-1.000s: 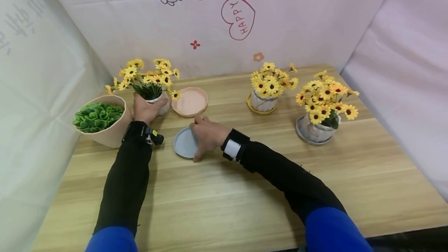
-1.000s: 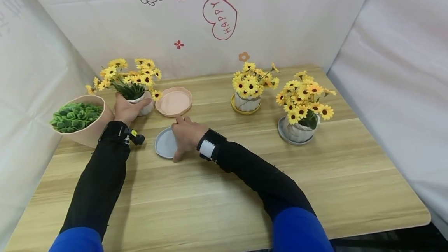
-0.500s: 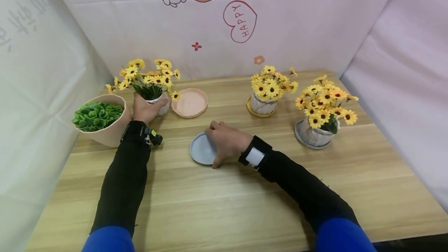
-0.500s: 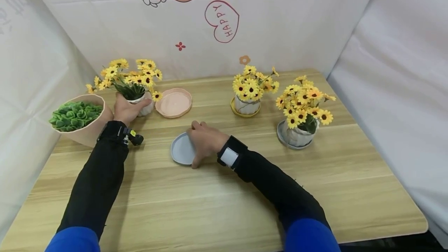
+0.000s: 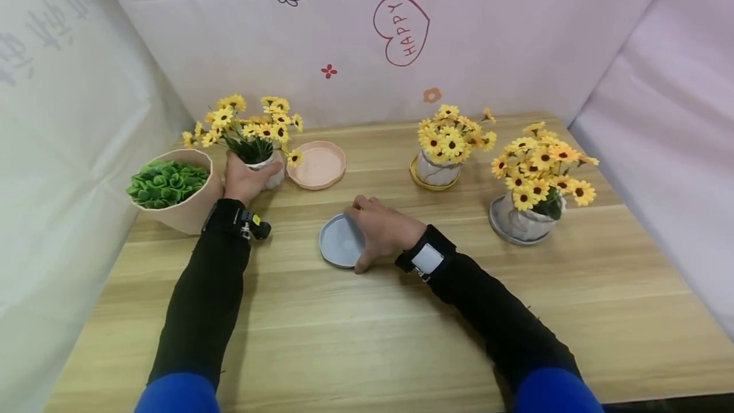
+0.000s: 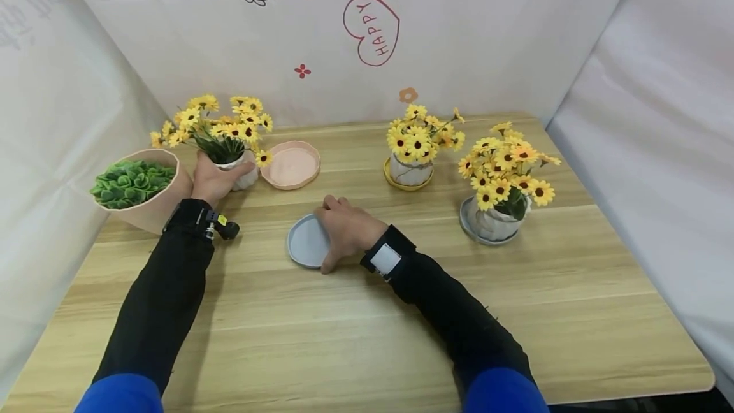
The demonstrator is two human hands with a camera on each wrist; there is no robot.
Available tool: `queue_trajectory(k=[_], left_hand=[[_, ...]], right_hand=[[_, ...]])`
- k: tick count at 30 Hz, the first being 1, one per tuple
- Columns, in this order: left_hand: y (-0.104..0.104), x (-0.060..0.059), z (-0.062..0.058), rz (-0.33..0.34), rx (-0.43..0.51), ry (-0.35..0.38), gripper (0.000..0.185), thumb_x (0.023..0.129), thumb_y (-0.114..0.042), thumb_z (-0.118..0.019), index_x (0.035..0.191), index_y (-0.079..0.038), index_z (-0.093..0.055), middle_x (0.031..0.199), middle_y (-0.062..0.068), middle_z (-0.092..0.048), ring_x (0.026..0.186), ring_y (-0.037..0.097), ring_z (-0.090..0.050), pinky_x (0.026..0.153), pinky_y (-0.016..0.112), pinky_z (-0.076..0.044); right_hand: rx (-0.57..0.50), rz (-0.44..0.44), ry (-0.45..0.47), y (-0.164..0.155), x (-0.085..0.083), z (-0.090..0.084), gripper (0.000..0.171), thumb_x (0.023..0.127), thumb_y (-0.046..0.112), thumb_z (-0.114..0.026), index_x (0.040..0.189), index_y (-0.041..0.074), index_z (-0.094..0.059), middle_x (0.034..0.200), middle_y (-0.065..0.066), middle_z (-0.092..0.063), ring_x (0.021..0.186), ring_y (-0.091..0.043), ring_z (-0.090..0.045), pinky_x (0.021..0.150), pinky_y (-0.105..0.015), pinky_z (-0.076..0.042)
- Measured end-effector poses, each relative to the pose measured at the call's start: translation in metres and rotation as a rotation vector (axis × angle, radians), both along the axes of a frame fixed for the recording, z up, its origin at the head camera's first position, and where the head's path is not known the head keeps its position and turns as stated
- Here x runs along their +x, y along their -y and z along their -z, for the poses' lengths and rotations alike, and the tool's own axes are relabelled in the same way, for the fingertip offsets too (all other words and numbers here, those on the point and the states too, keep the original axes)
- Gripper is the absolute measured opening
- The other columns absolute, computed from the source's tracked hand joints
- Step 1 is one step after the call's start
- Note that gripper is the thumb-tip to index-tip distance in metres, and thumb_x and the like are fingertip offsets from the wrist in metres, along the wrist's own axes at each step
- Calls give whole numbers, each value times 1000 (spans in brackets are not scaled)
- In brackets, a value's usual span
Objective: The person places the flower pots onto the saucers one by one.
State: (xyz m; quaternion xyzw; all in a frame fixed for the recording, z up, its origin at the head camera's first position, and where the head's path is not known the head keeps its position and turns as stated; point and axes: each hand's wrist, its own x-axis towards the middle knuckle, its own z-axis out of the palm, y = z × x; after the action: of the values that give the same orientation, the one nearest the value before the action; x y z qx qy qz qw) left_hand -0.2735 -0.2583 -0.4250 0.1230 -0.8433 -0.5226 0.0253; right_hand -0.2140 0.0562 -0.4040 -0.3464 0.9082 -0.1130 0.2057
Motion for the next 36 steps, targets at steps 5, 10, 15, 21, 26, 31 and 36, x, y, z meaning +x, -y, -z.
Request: queue_trajectory(k=[5,10,15,21,26,31,36], left_hand=[[-5,10,0,29,10,2,123,96,-46,-76,168,-16,20,180,13,2,167,32,-9,136,46,-18],[-7,18,-1,30,-7,-44,118,94,-42,-80,169,-15,8,178,14,-11,165,31,-18,135,44,-22],[-9,22,0,31,-1,-39,117,92,-41,-82,169,-14,2,177,15,-17,164,31,-22,135,44,-23],[-12,31,0,52,-3,-29,120,92,-45,-81,169,-15,6,178,15,-12,165,31,-19,135,43,-21],[-15,39,1,67,-18,-28,124,91,-50,-80,170,-19,11,179,13,-7,166,31,-16,136,45,-19],[-18,45,2,100,-1,-33,125,91,-51,-81,170,-21,11,180,10,-6,166,29,-15,136,44,-20],[-22,50,2,148,31,-74,117,92,-36,-83,169,-16,3,176,13,-18,163,29,-24,135,44,-23]], right_hand=[[-17,3,5,-2,0,2,112,68,48,-99,158,10,-44,150,-11,-46,129,-28,-48,106,-42,-56],[-7,4,7,-2,0,2,113,68,49,-99,159,11,-43,150,-11,-45,129,-28,-47,106,-41,-56],[-13,6,12,-2,-1,2,112,68,47,-99,159,11,-44,150,-11,-45,129,-28,-47,107,-41,-56],[-18,4,12,-2,0,1,112,68,47,-99,158,10,-44,148,-11,-46,128,-28,-47,107,-41,-55],[-16,2,23,-1,0,1,111,69,46,-99,158,9,-44,149,-11,-45,129,-28,-46,108,-41,-54],[-20,3,22,-2,0,1,111,69,46,-99,158,9,-44,149,-11,-45,128,-28,-46,107,-41,-55],[-22,6,21,-2,-1,1,110,69,46,-99,158,10,-44,148,-10,-45,128,-28,-46,106,-41,-55]])
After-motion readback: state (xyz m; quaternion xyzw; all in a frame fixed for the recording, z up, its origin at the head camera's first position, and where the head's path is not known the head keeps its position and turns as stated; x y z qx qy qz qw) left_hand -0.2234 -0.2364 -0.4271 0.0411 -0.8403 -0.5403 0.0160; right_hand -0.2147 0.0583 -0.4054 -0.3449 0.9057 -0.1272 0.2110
